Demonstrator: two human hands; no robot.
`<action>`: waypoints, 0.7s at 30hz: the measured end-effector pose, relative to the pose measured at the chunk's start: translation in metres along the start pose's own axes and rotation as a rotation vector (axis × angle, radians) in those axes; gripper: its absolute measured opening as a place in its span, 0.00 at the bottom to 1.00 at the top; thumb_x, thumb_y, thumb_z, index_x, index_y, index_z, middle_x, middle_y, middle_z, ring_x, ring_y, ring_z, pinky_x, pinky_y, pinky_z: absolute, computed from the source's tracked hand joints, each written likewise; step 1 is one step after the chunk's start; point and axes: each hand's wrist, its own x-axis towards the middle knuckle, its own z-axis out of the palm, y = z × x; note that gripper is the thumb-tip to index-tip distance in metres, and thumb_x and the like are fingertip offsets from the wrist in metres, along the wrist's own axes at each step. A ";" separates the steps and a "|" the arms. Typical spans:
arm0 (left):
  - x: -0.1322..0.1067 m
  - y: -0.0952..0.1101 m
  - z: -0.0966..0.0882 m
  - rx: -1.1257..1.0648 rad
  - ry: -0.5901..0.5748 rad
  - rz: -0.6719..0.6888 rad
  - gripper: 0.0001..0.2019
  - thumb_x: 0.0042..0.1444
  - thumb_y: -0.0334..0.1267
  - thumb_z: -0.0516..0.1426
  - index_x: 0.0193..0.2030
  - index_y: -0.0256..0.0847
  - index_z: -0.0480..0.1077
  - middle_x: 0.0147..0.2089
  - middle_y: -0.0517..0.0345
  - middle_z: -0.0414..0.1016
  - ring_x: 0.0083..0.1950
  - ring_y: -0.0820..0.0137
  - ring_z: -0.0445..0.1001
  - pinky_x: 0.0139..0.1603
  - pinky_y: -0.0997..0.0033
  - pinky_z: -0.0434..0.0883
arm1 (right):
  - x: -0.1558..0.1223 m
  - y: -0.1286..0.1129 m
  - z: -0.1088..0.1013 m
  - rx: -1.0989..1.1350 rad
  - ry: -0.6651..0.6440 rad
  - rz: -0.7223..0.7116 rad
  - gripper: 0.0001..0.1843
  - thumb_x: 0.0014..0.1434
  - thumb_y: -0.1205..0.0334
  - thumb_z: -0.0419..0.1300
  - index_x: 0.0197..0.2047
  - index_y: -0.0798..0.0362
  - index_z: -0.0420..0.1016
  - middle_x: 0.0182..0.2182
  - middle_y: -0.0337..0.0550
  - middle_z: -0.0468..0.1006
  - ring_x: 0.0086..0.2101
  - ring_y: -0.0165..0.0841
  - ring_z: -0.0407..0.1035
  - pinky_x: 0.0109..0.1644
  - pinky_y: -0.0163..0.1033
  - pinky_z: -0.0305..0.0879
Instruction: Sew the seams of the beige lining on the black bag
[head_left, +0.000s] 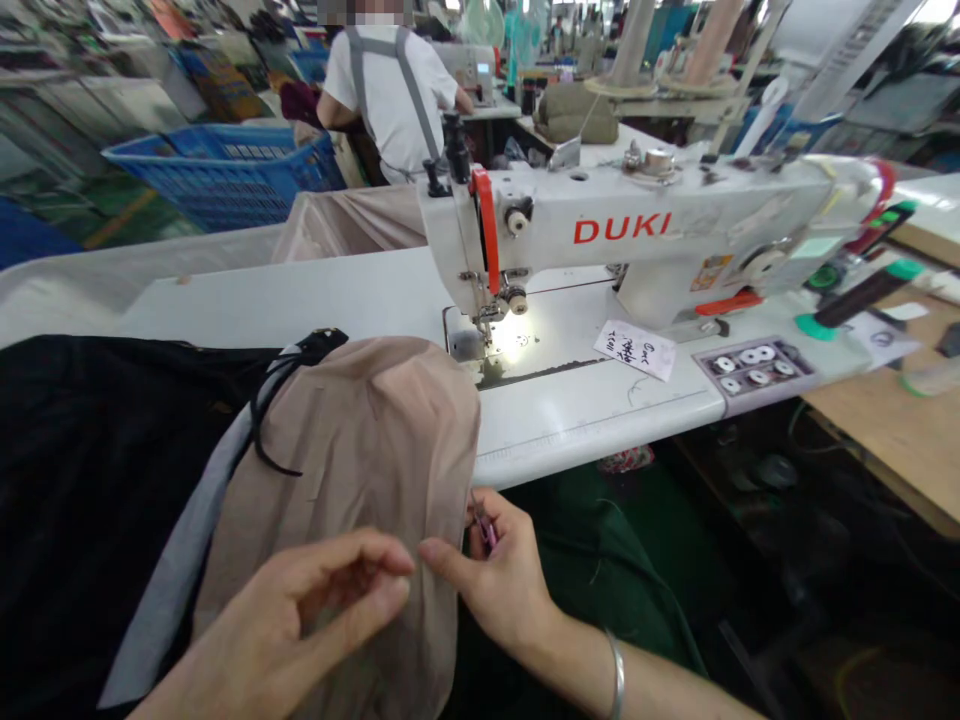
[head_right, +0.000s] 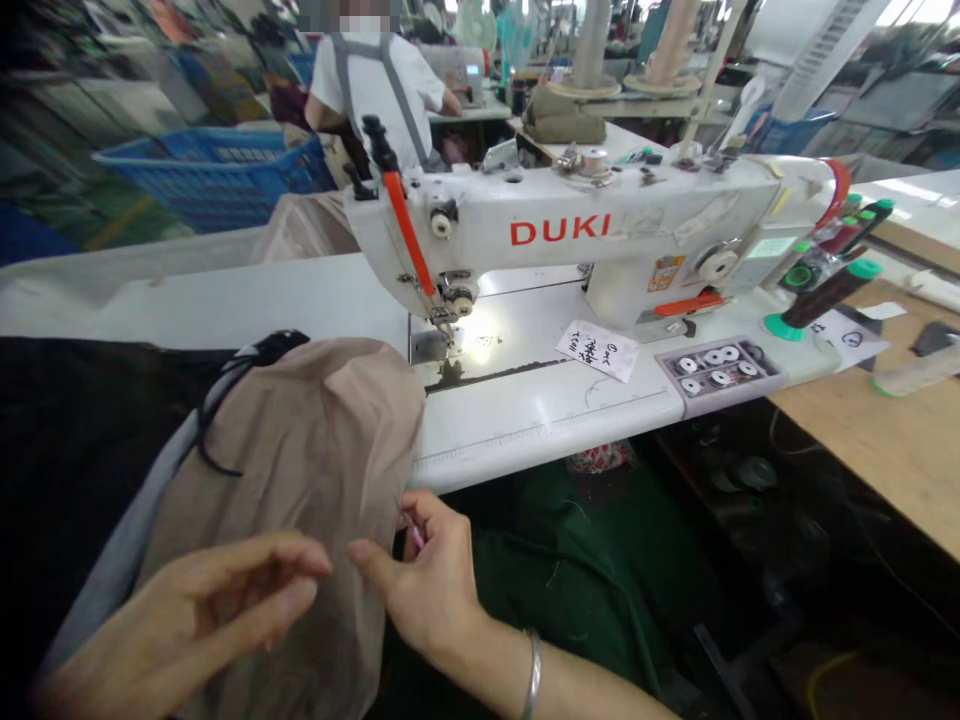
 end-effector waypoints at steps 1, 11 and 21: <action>0.013 0.007 -0.006 0.042 0.030 0.060 0.18 0.56 0.56 0.62 0.44 0.45 0.77 0.39 0.56 0.79 0.38 0.66 0.76 0.40 0.77 0.72 | -0.005 0.004 0.004 0.025 -0.003 -0.009 0.13 0.47 0.61 0.73 0.35 0.54 0.77 0.26 0.35 0.74 0.27 0.28 0.63 0.32 0.33 0.63; 0.130 0.106 -0.049 0.863 0.005 0.920 0.18 0.70 0.36 0.48 0.60 0.48 0.72 0.69 0.58 0.67 0.75 0.58 0.53 0.73 0.54 0.40 | -0.015 0.014 0.006 -0.226 0.010 -0.082 0.04 0.52 0.63 0.70 0.33 0.54 0.83 0.26 0.37 0.74 0.27 0.28 0.63 0.29 0.34 0.58; 0.160 0.143 -0.047 0.899 -0.511 0.832 0.08 0.65 0.34 0.56 0.43 0.42 0.78 0.48 0.57 0.78 0.52 0.67 0.72 0.68 0.56 0.48 | -0.008 0.009 -0.010 -0.334 -0.020 -0.138 0.09 0.52 0.68 0.68 0.24 0.54 0.73 0.24 0.34 0.68 0.24 0.25 0.57 0.25 0.32 0.49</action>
